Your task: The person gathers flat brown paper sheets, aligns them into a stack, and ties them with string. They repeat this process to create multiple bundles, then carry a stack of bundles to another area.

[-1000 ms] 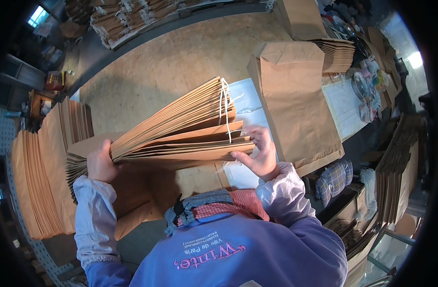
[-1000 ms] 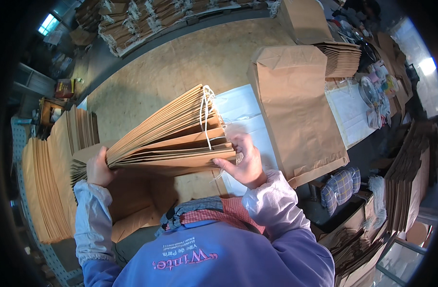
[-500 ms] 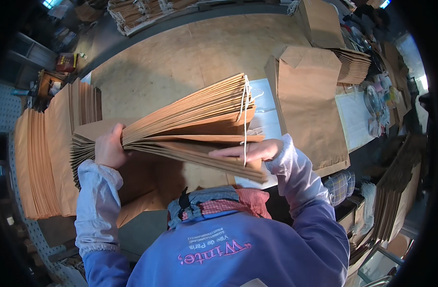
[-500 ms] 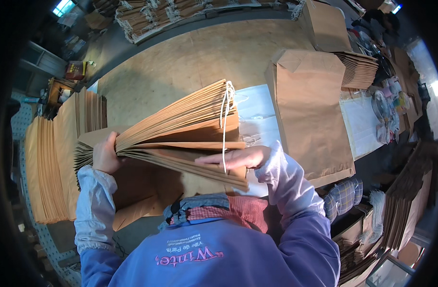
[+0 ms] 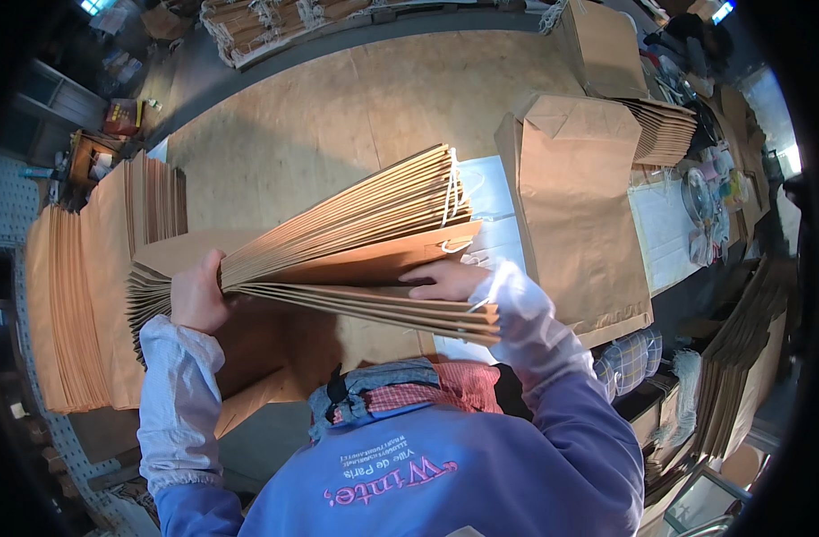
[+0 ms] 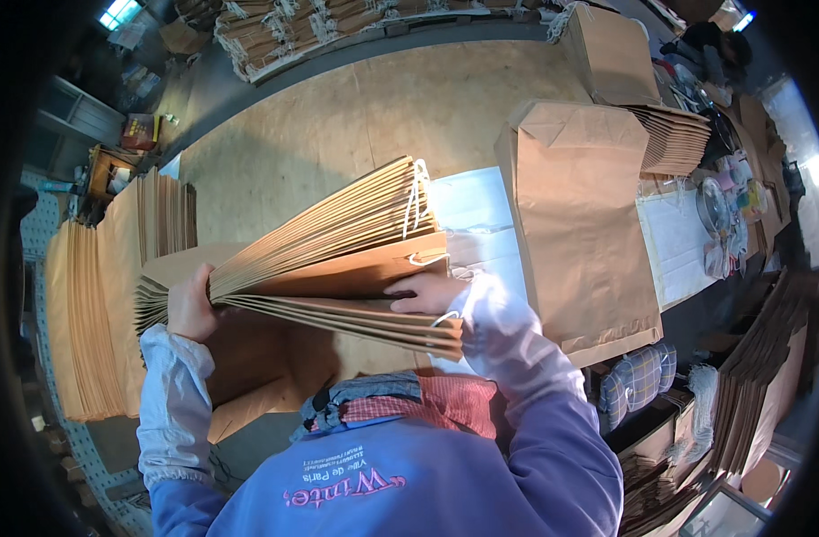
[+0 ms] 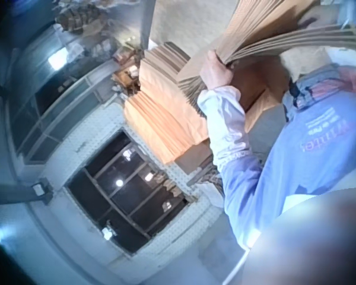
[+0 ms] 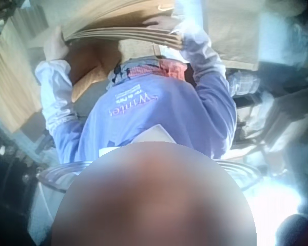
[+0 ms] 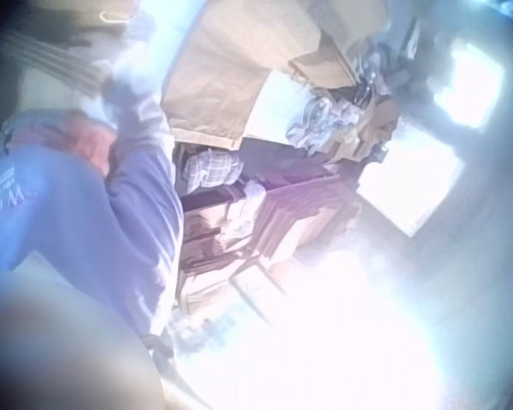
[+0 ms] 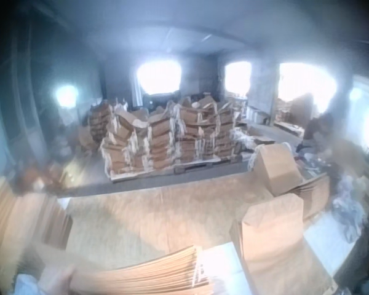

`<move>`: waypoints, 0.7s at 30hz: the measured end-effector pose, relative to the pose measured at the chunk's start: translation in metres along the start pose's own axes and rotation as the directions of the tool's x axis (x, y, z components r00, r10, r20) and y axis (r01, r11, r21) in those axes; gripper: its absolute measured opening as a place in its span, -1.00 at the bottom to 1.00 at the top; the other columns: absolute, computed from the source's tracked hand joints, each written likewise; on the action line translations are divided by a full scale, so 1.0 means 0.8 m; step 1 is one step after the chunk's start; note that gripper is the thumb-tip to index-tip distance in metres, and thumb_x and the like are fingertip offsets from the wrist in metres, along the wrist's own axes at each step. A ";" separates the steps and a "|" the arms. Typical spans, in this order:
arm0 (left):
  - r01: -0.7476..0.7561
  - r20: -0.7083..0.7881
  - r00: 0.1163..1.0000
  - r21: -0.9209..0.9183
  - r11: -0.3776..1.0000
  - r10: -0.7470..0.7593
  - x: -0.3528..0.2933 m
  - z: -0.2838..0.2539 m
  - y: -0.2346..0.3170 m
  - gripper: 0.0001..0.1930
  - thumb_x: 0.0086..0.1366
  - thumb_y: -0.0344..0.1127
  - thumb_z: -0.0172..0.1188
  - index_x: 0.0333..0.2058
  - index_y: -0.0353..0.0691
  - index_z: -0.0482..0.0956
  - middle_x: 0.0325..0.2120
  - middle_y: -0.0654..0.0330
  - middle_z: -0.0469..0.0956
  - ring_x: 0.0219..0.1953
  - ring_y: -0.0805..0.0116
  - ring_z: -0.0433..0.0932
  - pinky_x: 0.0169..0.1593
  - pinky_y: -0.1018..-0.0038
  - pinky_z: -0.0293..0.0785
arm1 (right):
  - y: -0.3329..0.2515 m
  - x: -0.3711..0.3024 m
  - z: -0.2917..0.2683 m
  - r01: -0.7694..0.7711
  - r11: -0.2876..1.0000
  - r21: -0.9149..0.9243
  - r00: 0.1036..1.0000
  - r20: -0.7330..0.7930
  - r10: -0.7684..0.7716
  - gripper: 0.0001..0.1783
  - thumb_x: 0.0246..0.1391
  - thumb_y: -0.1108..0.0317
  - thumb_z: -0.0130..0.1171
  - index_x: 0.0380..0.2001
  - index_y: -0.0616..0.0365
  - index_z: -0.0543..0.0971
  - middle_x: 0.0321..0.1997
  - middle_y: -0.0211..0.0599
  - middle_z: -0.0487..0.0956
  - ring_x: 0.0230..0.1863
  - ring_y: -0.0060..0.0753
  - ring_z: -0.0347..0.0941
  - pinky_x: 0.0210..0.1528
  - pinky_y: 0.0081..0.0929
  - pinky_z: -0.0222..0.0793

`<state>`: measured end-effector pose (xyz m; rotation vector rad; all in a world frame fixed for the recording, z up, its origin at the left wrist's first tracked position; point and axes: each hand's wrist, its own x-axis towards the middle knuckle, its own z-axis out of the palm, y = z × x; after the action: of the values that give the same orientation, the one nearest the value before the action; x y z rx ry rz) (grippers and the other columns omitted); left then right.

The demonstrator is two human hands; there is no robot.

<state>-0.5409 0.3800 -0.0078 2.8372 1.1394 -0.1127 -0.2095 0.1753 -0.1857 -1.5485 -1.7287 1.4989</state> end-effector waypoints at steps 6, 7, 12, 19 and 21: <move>-0.017 -0.001 1.000 0.004 1.000 0.017 0.002 0.005 -0.006 -0.42 -0.18 -0.17 0.55 -0.24 -0.18 0.40 -0.43 0.01 0.58 -0.30 -0.09 0.56 -0.27 0.11 0.46 | -0.020 -0.112 -0.007 0.637 0.621 0.457 0.659 -0.741 -0.131 -0.24 0.24 -0.12 0.07 0.17 0.43 0.36 0.16 0.00 0.47 0.20 -0.16 0.38 0.29 -0.26 0.21; -0.019 -0.003 1.000 0.001 1.000 0.019 0.002 0.005 -0.006 -0.42 -0.18 -0.17 0.56 -0.24 -0.18 0.40 -0.42 0.01 0.58 -0.30 -0.09 0.56 -0.26 0.11 0.46 | -0.025 -0.118 -0.001 0.666 0.692 0.278 0.589 -0.766 -0.258 -0.07 0.14 -0.23 0.13 0.23 0.45 0.27 0.23 0.03 0.39 0.25 -0.12 0.33 0.31 -0.25 0.16; -0.027 -0.016 1.000 0.026 0.999 0.027 0.001 0.001 -0.001 -0.43 -0.19 -0.18 0.56 -0.25 -0.18 0.40 -0.43 0.02 0.58 -0.30 -0.09 0.56 -0.25 0.12 0.46 | -0.048 -0.091 0.036 0.070 0.987 -0.147 0.414 -0.896 -0.163 -0.34 -0.20 0.39 0.48 0.02 0.28 0.46 -0.16 -0.08 0.60 -0.09 -0.05 0.56 0.00 -0.31 0.45; -0.007 0.022 1.000 0.005 1.000 0.007 -0.002 -0.005 0.003 -0.42 -0.21 -0.19 0.56 -0.23 -0.17 0.42 -0.41 0.02 0.57 -0.29 -0.10 0.56 -0.24 0.11 0.47 | -0.053 -0.040 0.025 0.161 0.980 -0.114 0.253 -0.955 -0.152 -0.61 -0.15 0.57 0.35 -0.16 0.17 0.55 -0.29 -0.17 0.60 -0.30 -0.12 0.59 -0.24 -0.33 0.51; -0.020 0.014 1.000 0.007 1.000 0.020 -0.003 -0.004 0.001 -0.42 -0.20 -0.18 0.56 -0.23 -0.17 0.42 -0.42 0.01 0.57 -0.30 -0.11 0.56 -0.25 0.11 0.47 | -0.056 -0.041 0.023 0.179 0.978 -0.109 0.248 -0.957 -0.152 -0.61 -0.14 0.58 0.34 -0.16 0.18 0.55 -0.29 -0.17 0.59 -0.31 -0.12 0.58 -0.24 -0.33 0.52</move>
<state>-0.5421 0.3779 -0.0043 2.8490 1.1100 -0.1353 -0.2351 0.1459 -0.1421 -1.6123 -0.9887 0.1764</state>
